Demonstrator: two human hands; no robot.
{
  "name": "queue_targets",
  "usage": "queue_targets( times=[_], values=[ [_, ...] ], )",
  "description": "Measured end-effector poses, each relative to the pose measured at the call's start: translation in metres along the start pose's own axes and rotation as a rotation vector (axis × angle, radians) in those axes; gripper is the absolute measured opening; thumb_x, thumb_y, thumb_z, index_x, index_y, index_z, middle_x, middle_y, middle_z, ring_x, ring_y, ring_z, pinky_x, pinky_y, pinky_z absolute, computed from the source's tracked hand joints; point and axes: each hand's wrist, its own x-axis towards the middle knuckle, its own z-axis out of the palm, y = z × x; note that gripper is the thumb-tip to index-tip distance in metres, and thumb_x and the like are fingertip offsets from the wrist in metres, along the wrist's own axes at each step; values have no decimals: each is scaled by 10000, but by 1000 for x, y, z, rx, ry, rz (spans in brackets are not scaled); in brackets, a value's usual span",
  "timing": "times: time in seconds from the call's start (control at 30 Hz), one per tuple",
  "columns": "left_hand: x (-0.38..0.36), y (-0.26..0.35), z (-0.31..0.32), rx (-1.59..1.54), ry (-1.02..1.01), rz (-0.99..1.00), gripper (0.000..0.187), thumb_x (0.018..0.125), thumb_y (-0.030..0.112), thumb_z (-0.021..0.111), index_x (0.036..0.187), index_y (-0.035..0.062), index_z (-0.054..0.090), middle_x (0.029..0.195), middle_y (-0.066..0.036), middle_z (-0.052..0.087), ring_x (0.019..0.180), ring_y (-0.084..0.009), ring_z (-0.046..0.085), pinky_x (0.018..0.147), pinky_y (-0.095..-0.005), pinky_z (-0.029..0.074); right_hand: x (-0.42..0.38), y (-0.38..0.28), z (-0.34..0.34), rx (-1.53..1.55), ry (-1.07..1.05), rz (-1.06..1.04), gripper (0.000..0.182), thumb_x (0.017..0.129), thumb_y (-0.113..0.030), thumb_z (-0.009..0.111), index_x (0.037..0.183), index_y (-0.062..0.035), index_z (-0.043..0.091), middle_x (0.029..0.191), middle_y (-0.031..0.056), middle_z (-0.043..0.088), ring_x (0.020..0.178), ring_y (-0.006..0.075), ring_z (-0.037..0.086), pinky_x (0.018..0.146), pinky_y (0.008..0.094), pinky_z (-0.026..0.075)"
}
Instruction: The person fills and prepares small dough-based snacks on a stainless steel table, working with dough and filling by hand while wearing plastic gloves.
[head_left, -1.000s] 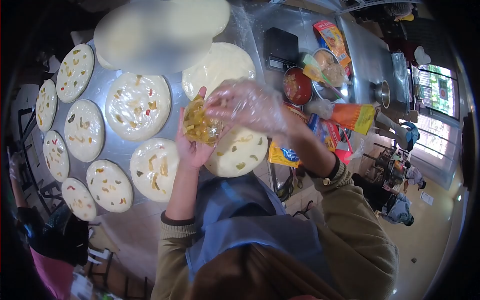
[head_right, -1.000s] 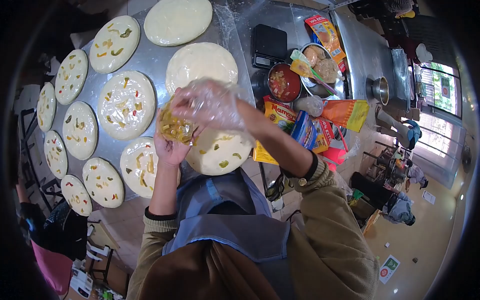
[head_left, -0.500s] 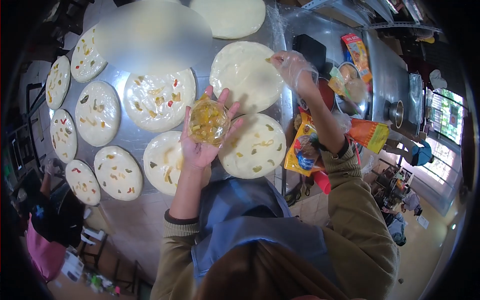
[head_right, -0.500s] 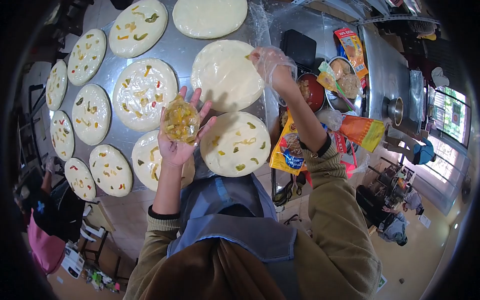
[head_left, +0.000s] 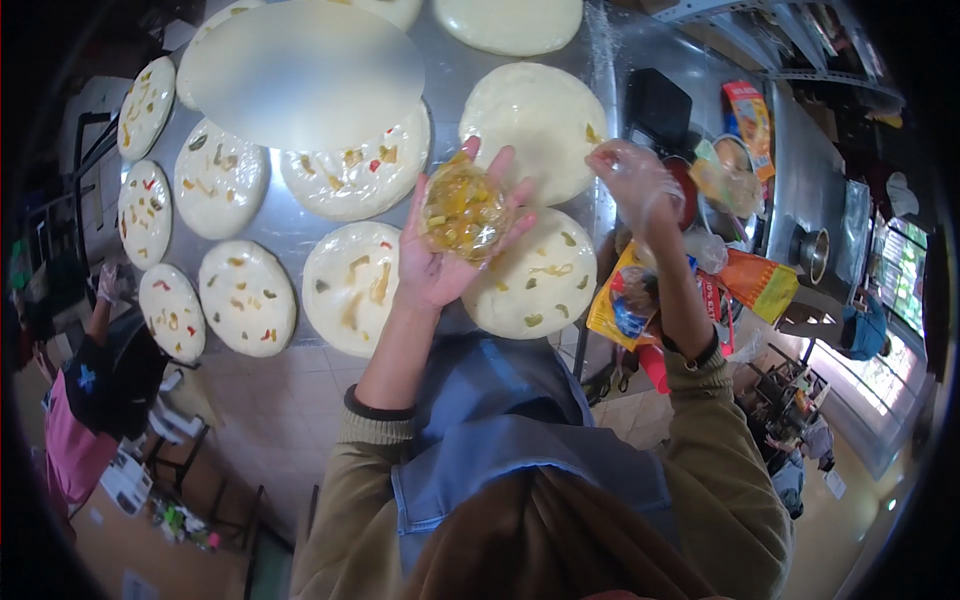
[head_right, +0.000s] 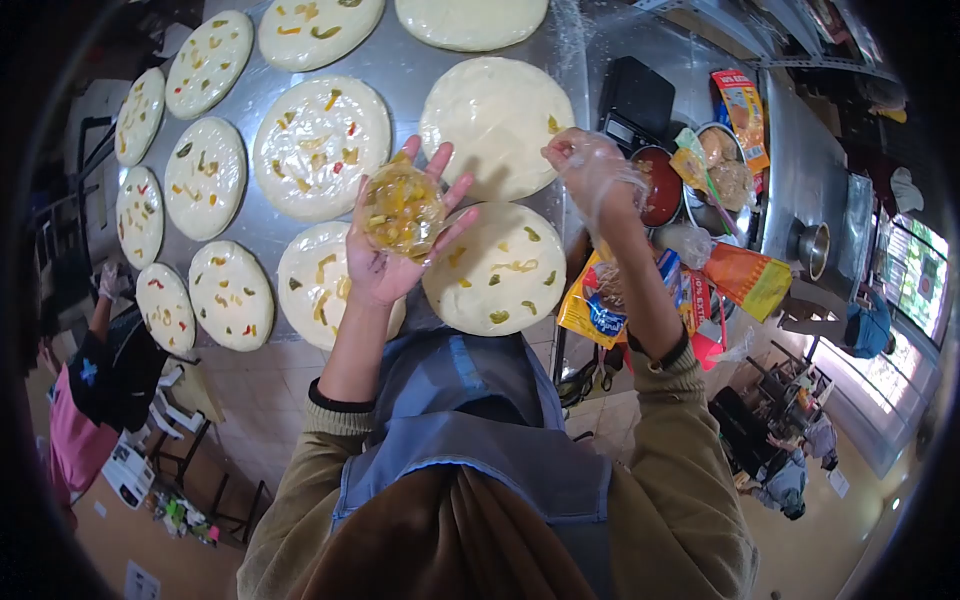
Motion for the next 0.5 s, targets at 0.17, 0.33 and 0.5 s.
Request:
queue_targets(
  times=[0.17, 0.33, 0.5],
  values=[
    [-2, -9, 5, 30, -58, 0, 540, 946, 464, 259, 1427, 231, 182, 1484, -76, 151, 1336, -360, 195, 1081, -548, 162, -30, -65, -43, 299, -95, -279, 182, 826, -207, 624, 890, -39, 652, 838, 84, 644, 724, 186, 619, 676, 288, 496],
    [-5, -17, 6, 54, -111, -18, 571, 949, 478, 238, 1439, 202, 144, 1486, -101, 139, 1349, -338, 176, 1087, -519, 171, -61, -123, -49, -1, -105, -434, 202, 860, -193, 544, 980, -53, 627, 891, 117, 619, 820, 259, 613, 736, 360, 493],
    [-7, -30, 15, 63, -112, -19, 587, 952, 475, 212, 1442, 164, 123, 1486, -121, 126, 1354, -313, 173, 1092, -488, 178, -77, -109, -26, -284, 42, -778, 393, 817, -148, 519, 1201, -65, 501, 1189, 187, 500, 1072, 361, 511, 867, 452, 437]
  ],
)
